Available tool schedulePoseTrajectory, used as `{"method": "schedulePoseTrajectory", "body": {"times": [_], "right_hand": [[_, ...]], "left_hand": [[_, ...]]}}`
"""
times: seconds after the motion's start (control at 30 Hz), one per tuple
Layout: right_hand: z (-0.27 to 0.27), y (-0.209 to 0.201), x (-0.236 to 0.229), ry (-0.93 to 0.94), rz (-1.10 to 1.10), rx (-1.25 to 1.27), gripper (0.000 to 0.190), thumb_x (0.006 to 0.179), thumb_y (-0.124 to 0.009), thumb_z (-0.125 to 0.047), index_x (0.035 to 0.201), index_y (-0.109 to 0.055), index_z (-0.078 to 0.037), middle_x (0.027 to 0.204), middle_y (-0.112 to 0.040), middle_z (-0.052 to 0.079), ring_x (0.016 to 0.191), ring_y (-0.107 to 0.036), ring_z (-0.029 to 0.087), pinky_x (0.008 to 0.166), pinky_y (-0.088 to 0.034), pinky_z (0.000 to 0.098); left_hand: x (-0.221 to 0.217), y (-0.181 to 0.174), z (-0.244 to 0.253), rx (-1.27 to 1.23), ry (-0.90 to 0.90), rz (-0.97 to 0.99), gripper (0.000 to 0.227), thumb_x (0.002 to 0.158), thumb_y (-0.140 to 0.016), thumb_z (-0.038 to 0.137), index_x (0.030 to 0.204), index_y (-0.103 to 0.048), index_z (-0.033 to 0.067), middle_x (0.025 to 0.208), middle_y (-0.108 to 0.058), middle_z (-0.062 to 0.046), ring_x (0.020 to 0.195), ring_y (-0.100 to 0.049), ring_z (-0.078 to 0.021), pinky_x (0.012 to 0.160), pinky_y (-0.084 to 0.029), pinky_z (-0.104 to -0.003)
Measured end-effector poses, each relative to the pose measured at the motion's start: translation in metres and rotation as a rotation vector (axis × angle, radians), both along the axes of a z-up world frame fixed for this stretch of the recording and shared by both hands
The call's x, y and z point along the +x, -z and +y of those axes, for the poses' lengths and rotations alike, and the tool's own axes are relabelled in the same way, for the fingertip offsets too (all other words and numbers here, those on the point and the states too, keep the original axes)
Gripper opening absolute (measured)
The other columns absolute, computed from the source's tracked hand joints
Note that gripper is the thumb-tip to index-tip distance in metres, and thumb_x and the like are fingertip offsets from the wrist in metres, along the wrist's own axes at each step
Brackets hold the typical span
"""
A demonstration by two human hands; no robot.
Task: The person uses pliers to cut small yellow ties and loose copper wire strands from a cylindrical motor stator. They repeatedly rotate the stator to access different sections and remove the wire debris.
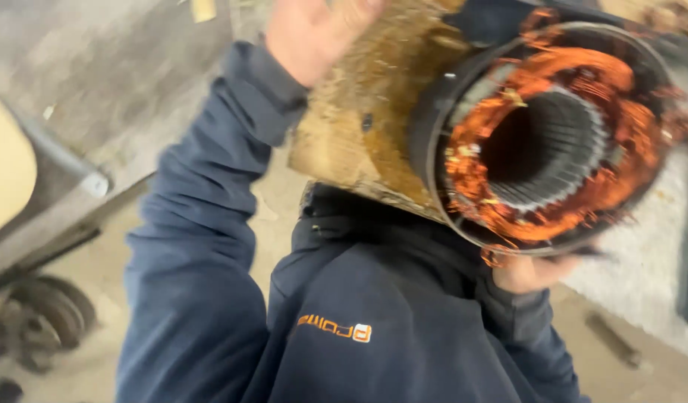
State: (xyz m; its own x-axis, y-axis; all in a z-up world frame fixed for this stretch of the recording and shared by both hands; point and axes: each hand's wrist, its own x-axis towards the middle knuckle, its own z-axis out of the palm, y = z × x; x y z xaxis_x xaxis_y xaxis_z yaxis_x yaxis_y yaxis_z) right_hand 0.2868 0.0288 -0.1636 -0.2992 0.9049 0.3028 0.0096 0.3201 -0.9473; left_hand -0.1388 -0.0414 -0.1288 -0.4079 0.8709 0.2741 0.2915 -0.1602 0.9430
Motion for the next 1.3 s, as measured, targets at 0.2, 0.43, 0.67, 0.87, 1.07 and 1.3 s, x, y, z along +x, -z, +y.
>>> {"method": "schedulePoseTrajectory", "body": {"times": [0.2, 0.43, 0.67, 0.87, 1.07, 1.3], "right_hand": [[-0.001, -0.031, -0.026, -0.004, -0.155, -0.153, 0.046, 0.101, -0.077, -0.005, 0.143, -0.057, 0.001, 0.129, -0.068, 0.007, 0.114, -0.064, 0.015, 0.106, -0.052, 0.0289], [0.024, -0.056, -0.03, -0.101, -0.206, -0.19, 0.032, 0.1, -0.073, -0.005, 0.13, -0.064, 0.004, 0.13, -0.07, 0.008, 0.115, -0.066, 0.015, 0.106, -0.051, 0.029], [0.097, -0.062, -0.011, -0.408, -0.266, -0.42, 0.029, 0.1, -0.074, -0.005, 0.127, -0.066, 0.003, 0.123, -0.073, 0.005, 0.102, -0.068, 0.012, 0.098, -0.056, 0.0288], [0.14, -0.136, -0.016, -0.506, -1.236, -0.166, 0.06, 0.084, -0.082, -0.012, 0.14, -0.063, -0.001, 0.106, -0.074, 0.02, 0.085, -0.073, 0.029, 0.075, -0.055, 0.0351], [0.144, -0.156, 0.049, -0.477, -1.312, 0.132, 0.039, 0.089, -0.076, 0.001, 0.128, -0.071, 0.001, 0.091, -0.072, 0.024, 0.081, -0.071, 0.035, 0.077, -0.055, 0.0415], [0.122, -0.218, -0.008, -0.638, -1.079, 0.304, 0.035, 0.097, -0.069, 0.0, 0.131, -0.067, -0.007, 0.105, -0.072, 0.014, 0.089, -0.072, 0.023, 0.08, -0.058, 0.0288]], "left_hand": [[0.066, 0.027, 0.068, -0.104, 0.072, -0.252, 0.052, 0.119, -0.05, 0.053, 0.107, -0.052, 0.0016, 0.089, -0.042, 0.001, 0.083, -0.045, -0.0123, 0.079, -0.043, -0.029], [0.099, 0.014, 0.064, 0.109, 0.043, -0.516, 0.063, 0.106, -0.055, 0.06, 0.13, -0.051, 0.0019, 0.111, -0.063, -0.007, 0.1, -0.062, -0.015, 0.091, -0.053, -0.03], [0.147, 0.008, 0.012, -0.03, -0.438, -0.409, 0.043, 0.113, -0.062, 0.035, 0.129, -0.051, -0.0031, 0.116, -0.058, -0.01, 0.102, -0.053, -0.0158, 0.096, -0.046, -0.03], [0.162, -0.012, -0.043, -0.147, -0.348, -0.221, 0.054, 0.108, -0.061, 0.023, 0.15, -0.039, -0.0011, 0.148, -0.049, -0.016, 0.137, -0.047, -0.0236, 0.123, -0.032, -0.035], [0.158, -0.069, -0.043, 0.108, -0.338, 0.371, 0.049, 0.101, -0.07, 0.027, 0.142, -0.049, 0.0097, 0.15, -0.047, -0.015, 0.151, -0.042, -0.0307, 0.128, -0.027, -0.048], [0.166, -0.113, 0.002, 0.139, 0.097, 0.813, 0.038, 0.094, -0.08, 0.035, 0.121, -0.073, 0.0085, 0.129, -0.069, -0.008, 0.131, -0.058, -0.031, 0.121, -0.025, -0.06]]}}
